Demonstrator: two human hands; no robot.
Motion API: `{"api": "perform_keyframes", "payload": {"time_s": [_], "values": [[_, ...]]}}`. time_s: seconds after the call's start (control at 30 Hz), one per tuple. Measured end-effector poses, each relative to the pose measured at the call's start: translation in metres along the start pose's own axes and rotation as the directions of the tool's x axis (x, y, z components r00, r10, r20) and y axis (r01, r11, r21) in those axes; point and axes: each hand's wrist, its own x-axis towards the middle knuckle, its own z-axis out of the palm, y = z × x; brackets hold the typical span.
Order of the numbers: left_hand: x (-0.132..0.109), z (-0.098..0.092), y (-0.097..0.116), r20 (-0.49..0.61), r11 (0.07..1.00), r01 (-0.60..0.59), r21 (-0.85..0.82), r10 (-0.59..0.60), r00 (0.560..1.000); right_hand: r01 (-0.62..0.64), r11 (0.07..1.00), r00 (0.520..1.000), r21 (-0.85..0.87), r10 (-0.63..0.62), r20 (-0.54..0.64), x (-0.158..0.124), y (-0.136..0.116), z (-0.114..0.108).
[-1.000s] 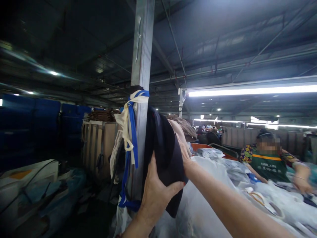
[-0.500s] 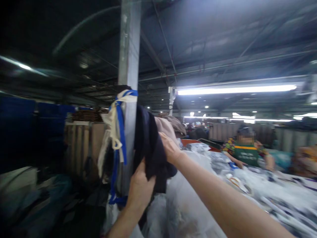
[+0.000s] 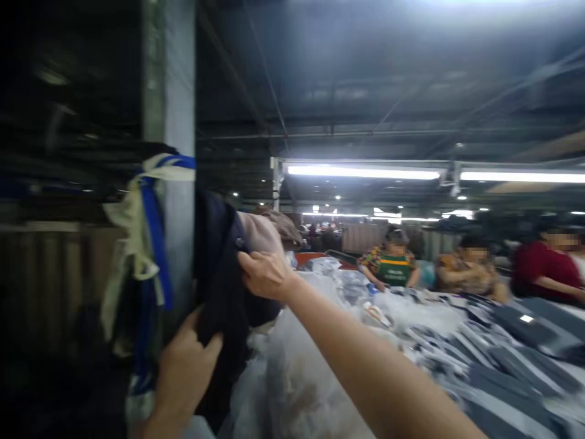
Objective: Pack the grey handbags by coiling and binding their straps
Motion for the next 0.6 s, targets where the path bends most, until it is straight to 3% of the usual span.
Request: {"api": "perform_keyframes", "payload": {"time_s": [0.1,0.23,0.37,0.43,0.5,0.57,0.6], "values": [[0.002,0.005,0.000,0.095,0.999,-0.005,0.032,0.002,0.996,0.064,0.997,0.996,0.051,-0.061,-0.063,0.000,0.003,0.012],[0.000,0.011,-0.004,0.140,1.000,-0.006,0.022,0.003,0.990,0.141,0.970,0.984,0.201,-0.114,-0.137,0.005,0.009,0.032],[-0.030,0.003,0.003,0.150,1.000,-0.003,0.025,-0.001,0.989,0.256,0.866,0.965,0.430,-0.259,-0.052,0.001,0.018,0.043],[-0.039,-0.015,0.007,0.019,0.990,-0.135,-0.038,0.136,0.991,0.200,0.851,0.978,0.486,-0.201,-0.051,-0.006,0.024,0.045],[-0.029,-0.044,0.006,-0.196,0.955,-0.275,-0.110,0.250,0.948,0.111,0.853,0.994,0.510,-0.098,-0.053,-0.014,0.030,0.046],[0.000,-0.077,-0.002,-0.318,0.946,-0.201,-0.253,0.115,0.941,0.044,0.879,0.997,0.474,-0.008,-0.078,-0.023,0.032,0.046],[0.019,-0.092,-0.009,-0.351,0.910,-0.034,-0.414,-0.125,0.928,0.015,0.899,0.994,0.438,0.036,-0.108,-0.027,0.030,0.045]]}}
